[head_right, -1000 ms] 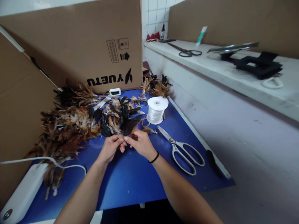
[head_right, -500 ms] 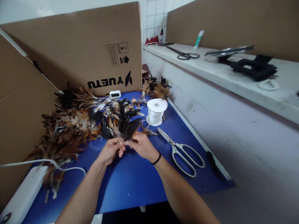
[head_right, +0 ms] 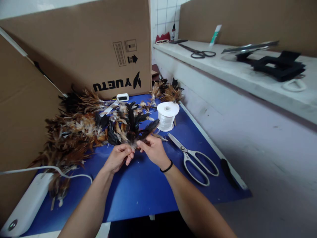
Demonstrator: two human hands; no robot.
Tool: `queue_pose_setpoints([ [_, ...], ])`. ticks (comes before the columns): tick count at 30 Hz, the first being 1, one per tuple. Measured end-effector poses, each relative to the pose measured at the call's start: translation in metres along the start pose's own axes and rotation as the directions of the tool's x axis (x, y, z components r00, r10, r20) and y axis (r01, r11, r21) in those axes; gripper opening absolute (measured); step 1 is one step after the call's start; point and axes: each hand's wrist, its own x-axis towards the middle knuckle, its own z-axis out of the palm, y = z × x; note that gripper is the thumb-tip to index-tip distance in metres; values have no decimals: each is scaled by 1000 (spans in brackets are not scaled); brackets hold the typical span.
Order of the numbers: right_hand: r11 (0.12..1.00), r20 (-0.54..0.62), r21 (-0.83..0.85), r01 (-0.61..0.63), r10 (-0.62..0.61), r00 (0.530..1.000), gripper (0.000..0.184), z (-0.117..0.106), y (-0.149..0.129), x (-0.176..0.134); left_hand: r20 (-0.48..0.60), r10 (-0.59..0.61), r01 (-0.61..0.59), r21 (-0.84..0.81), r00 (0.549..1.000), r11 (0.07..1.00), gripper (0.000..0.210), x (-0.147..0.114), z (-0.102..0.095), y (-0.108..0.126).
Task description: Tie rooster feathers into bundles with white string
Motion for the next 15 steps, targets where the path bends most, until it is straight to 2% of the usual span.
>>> queue_pose_setpoints([
  [8,998,17,-61,-34,35,999,19,0,1,0,60,20,-26,115,998,993,32,-1,-1,1],
  [15,997,47,-82,-8,12,999,17,-2,0,1,79,19,-33,181,997,983,34,0,-6,0],
])
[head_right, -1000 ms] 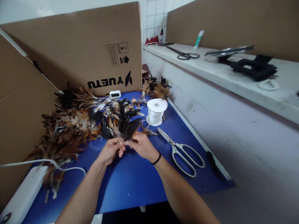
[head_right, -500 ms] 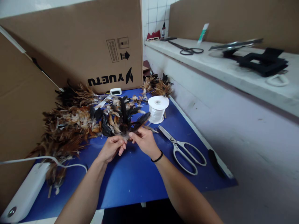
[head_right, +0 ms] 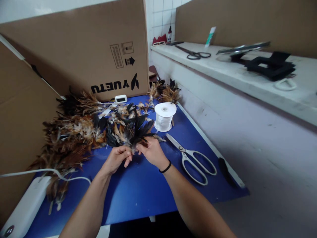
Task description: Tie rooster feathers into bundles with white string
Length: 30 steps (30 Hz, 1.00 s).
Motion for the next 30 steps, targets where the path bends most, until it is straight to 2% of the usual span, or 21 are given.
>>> queue_pose_setpoints([
  [9,997,31,-81,-11,14,999,18,-1,-2,-1,1,-6,6,9,1000,1000,32,0,-1,2],
  [18,998,22,22,-57,56,998,13,3,4,0,-11,3,-2,31,1000,1000,32,1,1,2],
  [23,998,15,-29,-64,64,998,16,3,-4,0,-13,0,1,42,1000,999,33,0,1,2],
  [30,999,61,37,5,-7,998,15,4,2,-2,-40,-10,12,33,999,999,34,1,2,1],
])
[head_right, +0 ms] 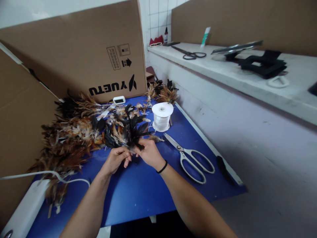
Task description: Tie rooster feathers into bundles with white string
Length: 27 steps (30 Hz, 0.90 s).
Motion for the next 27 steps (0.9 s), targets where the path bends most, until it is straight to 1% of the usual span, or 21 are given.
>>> queue_pose_setpoints([
  [2,1000,7,-3,24,-24,1000,17,0,-2,0,-12,0,-1,-11,1000,1000,33,1,0,-1],
  [4,1000,-16,-3,-3,3,1000,17,-2,-4,1,-19,8,-8,-18,1000,1000,31,1,-1,-2],
  [6,998,-70,10,-55,55,996,16,-5,-5,3,-27,16,-17,-24,999,1000,30,1,-2,-3],
  [8,996,-137,50,-72,78,988,17,-10,-3,5,-46,17,-19,-30,999,999,29,2,-3,-3],
  [11,993,-222,113,-36,60,973,23,-18,2,8,-71,13,-16,-44,997,999,28,3,-3,-3],
  [13,994,-271,111,-14,44,962,25,-23,5,10,-88,12,-18,-63,996,998,27,3,-3,-3],
  [15,998,-332,62,-5,25,943,24,-29,7,11,-122,14,-25,-86,992,996,26,4,-5,-3],
  [16,1000,-369,12,3,2,929,22,-32,9,11,-148,18,-33,-99,989,995,25,4,-6,-3],
  [18,989,-442,-145,26,-88,893,17,-37,10,11,-204,23,-51,-134,979,990,26,5,-9,-4],
  [19,969,-456,-245,36,-147,878,14,-40,10,11,-229,23,-60,-155,973,986,26,6,-11,-4],
  [21,896,-425,-441,49,-257,868,12,-42,11,10,-262,21,-73,-190,965,979,27,6,-14,-5],
  [23,809,-330,-584,61,-305,893,15,-41,12,9,-278,22,-83,-213,960,974,28,7,-15,-4],
  [25,731,-210,-678,79,-296,932,17,-36,14,8,-295,29,-99,-226,955,969,27,8,-15,-4],
  [27,653,-103,-753,80,-237,966,17,-28,17,7,-318,38,-118,-236,947,965,27,9,-15,-5],
])
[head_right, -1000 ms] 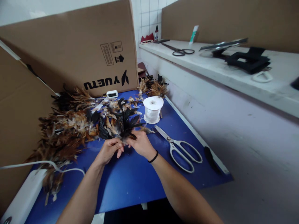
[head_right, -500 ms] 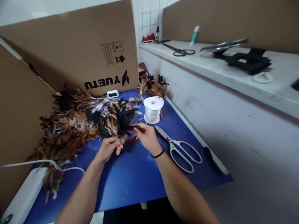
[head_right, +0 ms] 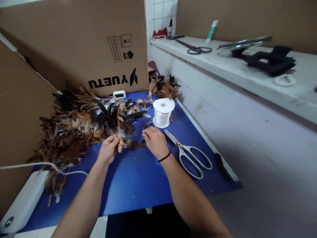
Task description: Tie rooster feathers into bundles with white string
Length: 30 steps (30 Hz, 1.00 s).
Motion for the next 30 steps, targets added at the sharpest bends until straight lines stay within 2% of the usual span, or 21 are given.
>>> queue_pose_setpoints([
  [3,979,143,-205,-1,31,989,15,13,-5,-2,-35,14,-15,-22,999,1000,28,2,-1,-2],
  [7,911,197,-411,-15,105,975,22,27,-11,-1,-46,23,-25,-45,999,999,29,4,-2,-4],
  [11,918,217,-396,8,85,972,20,26,-15,-2,-37,8,-10,-55,999,998,29,3,0,-4],
  [15,944,75,-330,7,19,997,29,6,-17,6,-28,-21,20,-43,999,999,30,4,3,-5],
  [17,929,61,-369,10,13,998,32,-4,-17,18,-18,-30,29,-47,999,998,30,4,4,-6],
  [20,870,248,-481,104,22,968,32,-8,-14,43,-12,-38,37,-66,999,997,31,5,4,-8],
  [22,826,395,-521,214,12,918,32,-2,-11,58,-9,-42,41,-77,999,996,30,5,3,-8],
  [24,791,480,-544,281,19,877,31,7,-8,67,-6,-46,45,-82,999,996,30,5,3,-8],
  [27,767,506,-567,299,39,862,31,16,-5,71,-4,-55,55,-94,998,994,30,4,2,-8],
  [30,784,437,-536,312,-59,898,25,14,-6,67,-6,-61,60,-86,998,994,31,4,2,-6],
])
